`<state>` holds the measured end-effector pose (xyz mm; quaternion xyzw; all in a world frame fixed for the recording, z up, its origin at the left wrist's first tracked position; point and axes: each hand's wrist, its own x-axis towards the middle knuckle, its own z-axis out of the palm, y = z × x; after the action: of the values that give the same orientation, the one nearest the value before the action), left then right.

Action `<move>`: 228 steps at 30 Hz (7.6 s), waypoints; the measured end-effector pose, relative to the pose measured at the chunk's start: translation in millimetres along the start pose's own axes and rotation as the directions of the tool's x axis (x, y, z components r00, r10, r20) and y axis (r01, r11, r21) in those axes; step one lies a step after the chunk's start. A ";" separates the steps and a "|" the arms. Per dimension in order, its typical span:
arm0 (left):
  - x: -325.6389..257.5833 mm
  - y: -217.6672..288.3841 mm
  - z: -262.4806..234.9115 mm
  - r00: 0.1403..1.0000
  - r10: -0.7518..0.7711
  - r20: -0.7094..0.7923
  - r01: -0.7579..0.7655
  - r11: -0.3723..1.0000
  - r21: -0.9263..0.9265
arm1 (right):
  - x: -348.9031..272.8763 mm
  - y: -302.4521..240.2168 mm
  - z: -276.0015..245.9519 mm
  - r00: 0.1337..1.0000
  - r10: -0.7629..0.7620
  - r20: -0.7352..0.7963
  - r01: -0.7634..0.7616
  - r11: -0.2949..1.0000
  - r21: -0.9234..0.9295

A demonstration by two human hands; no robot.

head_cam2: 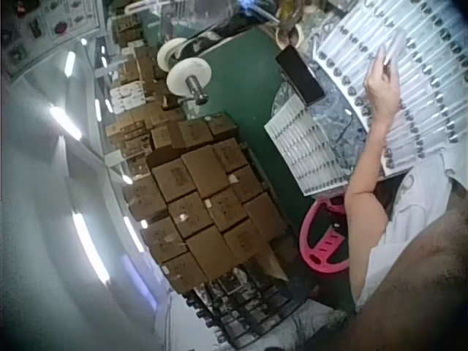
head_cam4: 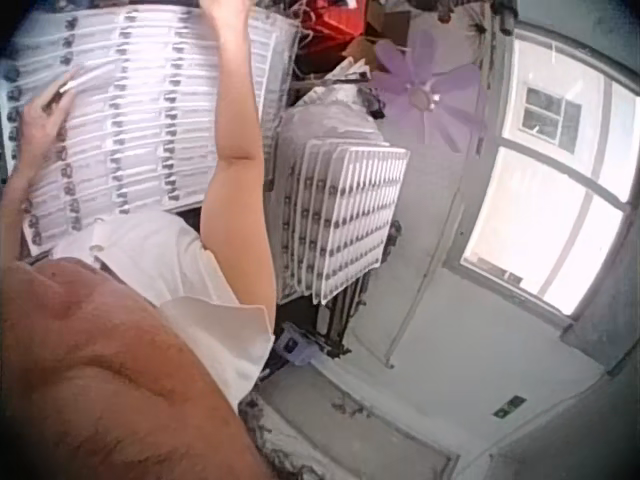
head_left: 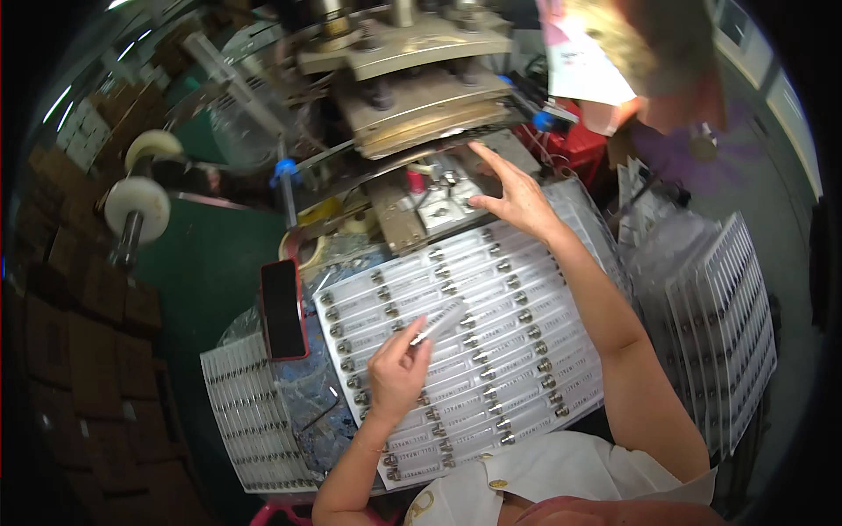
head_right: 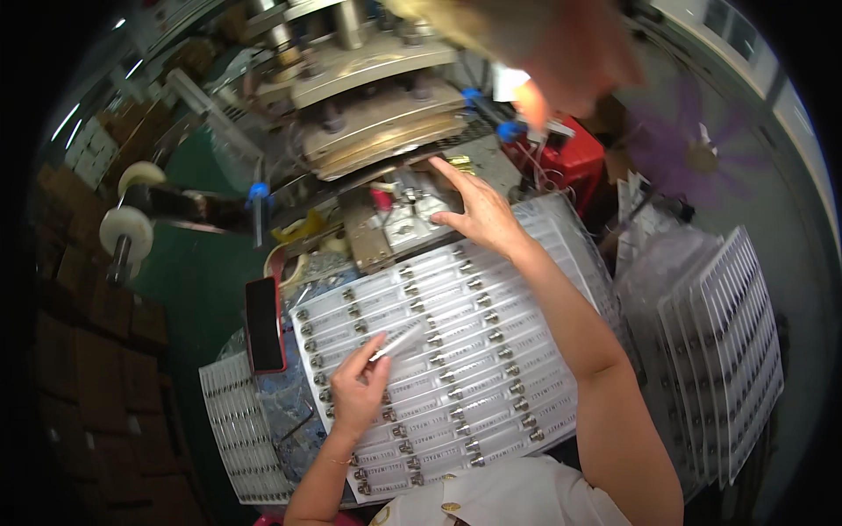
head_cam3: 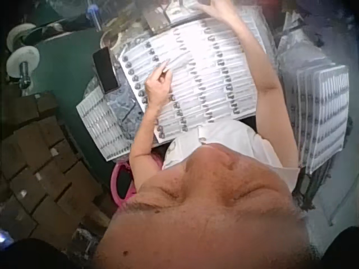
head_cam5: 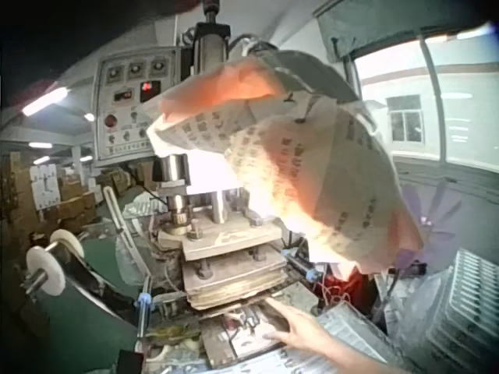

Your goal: The person operates a manual press machine in a factory setting. They repeatedly pick up small metal components from a white tray, place them into the machine's die, and press down on a lever to process the items. The person then removes the processed components and places them back into the tray.

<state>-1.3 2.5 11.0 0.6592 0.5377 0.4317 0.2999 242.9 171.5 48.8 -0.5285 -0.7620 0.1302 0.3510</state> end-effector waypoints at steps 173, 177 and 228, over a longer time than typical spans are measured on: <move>-7.1 -17.0 6.9 0.981 0.178 0.074 -0.188 0.970 0.155 | 23.8 -18.8 33.8 0.999 -0.038 -0.039 0.042 0.992 0.119; -9.0 -17.9 5.8 0.982 0.166 0.084 -0.178 0.970 0.166 | 23.9 -20.6 35.2 0.997 -0.056 -0.056 0.062 0.991 0.120; -12.7 -12.0 12.9 0.981 0.195 -0.010 -0.189 0.962 0.197 | 23.0 0.9 44.0 0.999 -0.044 0.011 0.041 0.984 0.175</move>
<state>4.1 -5.9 -8.2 0.7280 0.5154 0.4135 0.1827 209.5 200.1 25.7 -0.4783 -0.7612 0.1931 0.3930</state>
